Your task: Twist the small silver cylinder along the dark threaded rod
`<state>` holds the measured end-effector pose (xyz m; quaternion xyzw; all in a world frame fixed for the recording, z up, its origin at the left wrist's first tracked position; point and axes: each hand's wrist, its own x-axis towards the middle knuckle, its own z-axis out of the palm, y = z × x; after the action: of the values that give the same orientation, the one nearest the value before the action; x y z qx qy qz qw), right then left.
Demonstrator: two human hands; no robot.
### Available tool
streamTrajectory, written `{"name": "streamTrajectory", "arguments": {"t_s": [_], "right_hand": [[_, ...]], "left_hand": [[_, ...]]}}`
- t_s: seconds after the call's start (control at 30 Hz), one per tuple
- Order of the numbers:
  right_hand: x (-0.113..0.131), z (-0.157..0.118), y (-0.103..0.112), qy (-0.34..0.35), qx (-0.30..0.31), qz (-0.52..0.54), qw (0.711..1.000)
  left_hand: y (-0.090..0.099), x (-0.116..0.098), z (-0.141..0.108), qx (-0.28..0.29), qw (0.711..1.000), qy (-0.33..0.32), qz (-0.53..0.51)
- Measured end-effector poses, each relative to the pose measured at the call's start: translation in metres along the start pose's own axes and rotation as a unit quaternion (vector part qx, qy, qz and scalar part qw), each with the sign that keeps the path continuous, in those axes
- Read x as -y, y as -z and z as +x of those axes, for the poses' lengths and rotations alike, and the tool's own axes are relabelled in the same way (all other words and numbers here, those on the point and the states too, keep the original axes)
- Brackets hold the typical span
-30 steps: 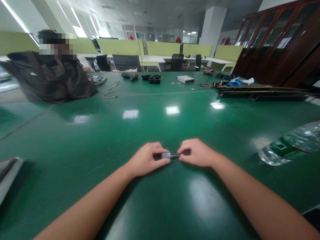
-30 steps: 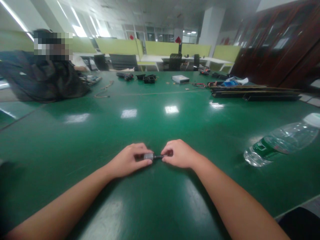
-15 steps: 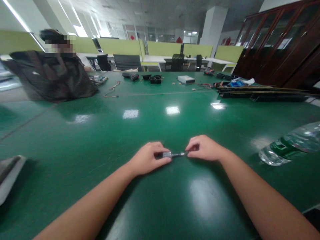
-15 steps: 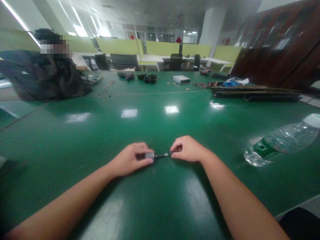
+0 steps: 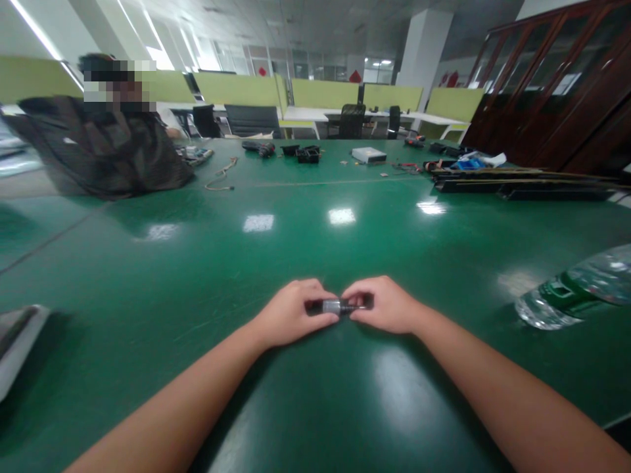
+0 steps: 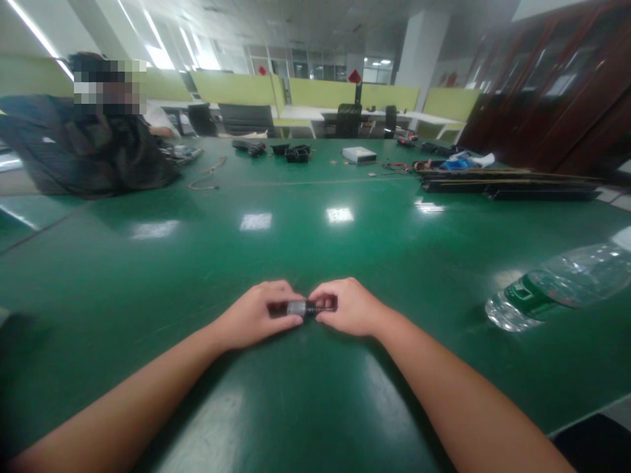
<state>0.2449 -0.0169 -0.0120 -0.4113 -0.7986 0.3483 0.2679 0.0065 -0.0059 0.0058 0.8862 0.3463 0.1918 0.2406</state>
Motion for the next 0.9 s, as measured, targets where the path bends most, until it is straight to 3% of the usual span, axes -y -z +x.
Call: {"name": "streamTrajectory", "arguments": {"t_s": [0.9], "right_hand": [[0.0056, -0.0018, 0.0054, 0.053, 0.009, -0.076, 0.996]], "left_hand": [[0.0001, 0.0014, 0.0003, -0.002, 1.000, 0.000, -0.020]]}}
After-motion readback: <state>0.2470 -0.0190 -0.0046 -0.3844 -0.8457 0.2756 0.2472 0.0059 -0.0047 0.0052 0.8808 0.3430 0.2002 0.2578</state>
